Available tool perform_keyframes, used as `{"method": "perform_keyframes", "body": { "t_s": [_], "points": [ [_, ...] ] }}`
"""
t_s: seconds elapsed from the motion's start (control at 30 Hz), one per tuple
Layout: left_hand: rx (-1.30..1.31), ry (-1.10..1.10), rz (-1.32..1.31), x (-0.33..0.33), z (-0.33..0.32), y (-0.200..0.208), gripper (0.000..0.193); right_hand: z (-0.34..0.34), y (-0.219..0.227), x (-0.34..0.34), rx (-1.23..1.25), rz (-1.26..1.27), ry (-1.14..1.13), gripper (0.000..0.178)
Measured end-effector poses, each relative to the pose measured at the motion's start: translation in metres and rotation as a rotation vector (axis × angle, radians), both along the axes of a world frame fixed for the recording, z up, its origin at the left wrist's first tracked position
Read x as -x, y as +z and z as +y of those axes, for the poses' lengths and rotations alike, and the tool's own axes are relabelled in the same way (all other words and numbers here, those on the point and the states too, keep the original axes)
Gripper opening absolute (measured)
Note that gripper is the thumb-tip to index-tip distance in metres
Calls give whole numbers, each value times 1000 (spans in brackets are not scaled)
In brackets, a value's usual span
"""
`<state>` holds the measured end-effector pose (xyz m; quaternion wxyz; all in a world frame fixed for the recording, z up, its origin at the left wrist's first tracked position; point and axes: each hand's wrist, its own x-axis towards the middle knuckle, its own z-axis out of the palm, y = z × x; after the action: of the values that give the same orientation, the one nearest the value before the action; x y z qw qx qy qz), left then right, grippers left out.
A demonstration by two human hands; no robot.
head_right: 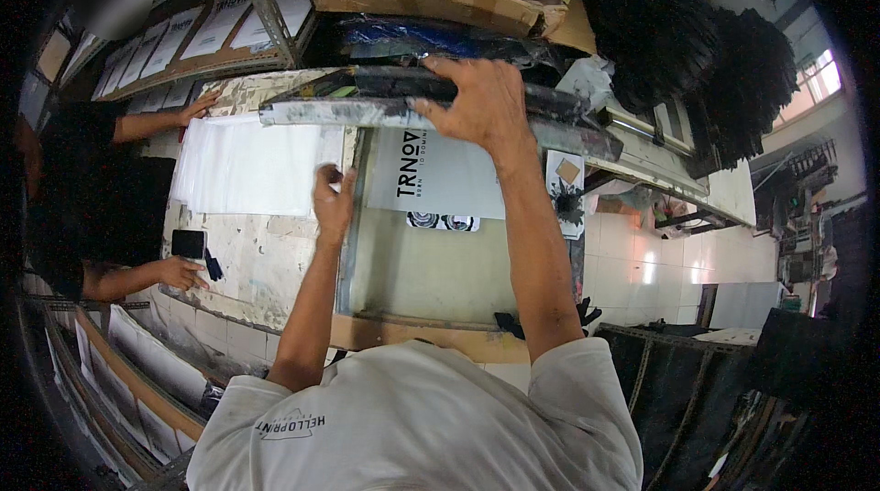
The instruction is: The person performs screen printing on plastic sheets, applying ink with a squeegee across a screen and then stacking the finished prints.
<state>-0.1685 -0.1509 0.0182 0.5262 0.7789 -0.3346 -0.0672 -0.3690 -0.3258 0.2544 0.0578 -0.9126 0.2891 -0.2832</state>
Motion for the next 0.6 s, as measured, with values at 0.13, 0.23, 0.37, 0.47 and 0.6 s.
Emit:
{"method": "perform_keyframes", "body": {
  "t_s": [0.13, 0.23, 0.37, 0.47, 0.6],
  "points": [
    [-353, 58, -454, 37, 2, -60, 30, -23, 14, -11, 42, -9, 2, 52],
    [-347, -40, -468, 45, 0, -77, 22, -33, 14, -13, 69, -38, 12, 54],
    [-204, -106, -271, 42, -8, -70, 8, -35, 17, -13, 1, 11, -24, 47],
    [-60, -122, -230, 33, -12, -54, 4, -36, 22, -15, -1, 28, -39, 48],
    [-18, -43, -227, -3, 0, -38, 5, -41, 24, -19, 121, 10, -43, 50]
  ]
}}
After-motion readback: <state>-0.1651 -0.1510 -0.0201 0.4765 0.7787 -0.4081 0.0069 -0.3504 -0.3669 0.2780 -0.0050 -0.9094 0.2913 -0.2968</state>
